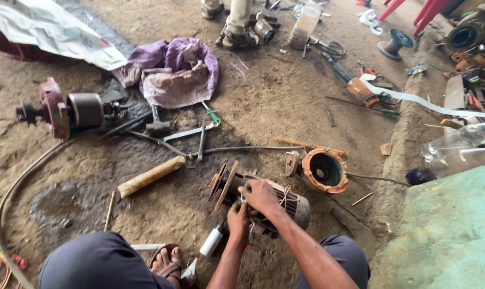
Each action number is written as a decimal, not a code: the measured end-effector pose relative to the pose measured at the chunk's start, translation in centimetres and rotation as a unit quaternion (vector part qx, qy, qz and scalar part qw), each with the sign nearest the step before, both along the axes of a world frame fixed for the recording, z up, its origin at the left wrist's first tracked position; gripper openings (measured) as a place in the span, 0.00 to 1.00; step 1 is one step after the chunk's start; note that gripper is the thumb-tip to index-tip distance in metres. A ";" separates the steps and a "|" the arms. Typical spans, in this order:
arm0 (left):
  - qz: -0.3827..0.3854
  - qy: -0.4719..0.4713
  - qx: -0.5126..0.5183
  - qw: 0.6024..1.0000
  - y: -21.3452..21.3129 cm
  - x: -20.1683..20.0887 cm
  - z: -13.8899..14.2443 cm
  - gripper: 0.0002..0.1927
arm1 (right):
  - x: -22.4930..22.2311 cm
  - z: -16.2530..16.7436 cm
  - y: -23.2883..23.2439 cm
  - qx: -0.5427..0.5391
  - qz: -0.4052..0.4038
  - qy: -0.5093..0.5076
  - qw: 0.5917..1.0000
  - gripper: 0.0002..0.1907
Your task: The person sits on the ground repairing an electric motor, using their hands to wind and secure wire around the motor's housing and adjust its components. They continue manipulating the wiring and motor parts, then reach toward other motor parts on the ground at the end.
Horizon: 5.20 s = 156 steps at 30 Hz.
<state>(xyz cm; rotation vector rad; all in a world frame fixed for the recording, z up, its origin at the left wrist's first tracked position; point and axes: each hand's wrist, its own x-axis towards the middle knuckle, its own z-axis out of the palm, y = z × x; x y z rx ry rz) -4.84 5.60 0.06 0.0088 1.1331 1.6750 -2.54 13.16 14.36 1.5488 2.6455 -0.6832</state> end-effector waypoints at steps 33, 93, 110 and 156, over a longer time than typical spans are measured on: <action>0.040 0.239 -0.045 0.969 -3.5 -2.7 1.5 0.14 | 2.8 -4.6 2.0 -0.144 0.037 0.047 0.988 0.11; -0.017 0.351 -0.089 0.932 -3.0 -3.0 0.8 0.14 | 3.4 -5.1 0.2 -0.079 0.036 0.093 0.992 0.10; 0.051 0.315 -0.076 0.945 -2.9 -2.4 0.7 0.15 | 3.1 -5.6 0.1 -0.090 -0.051 0.052 0.993 0.13; 0.108 0.014 -0.109 0.988 -2.0 2.9 0.6 0.11 | 3.1 -3.4 -1.1 -0.080 -0.043 -0.125 0.988 0.12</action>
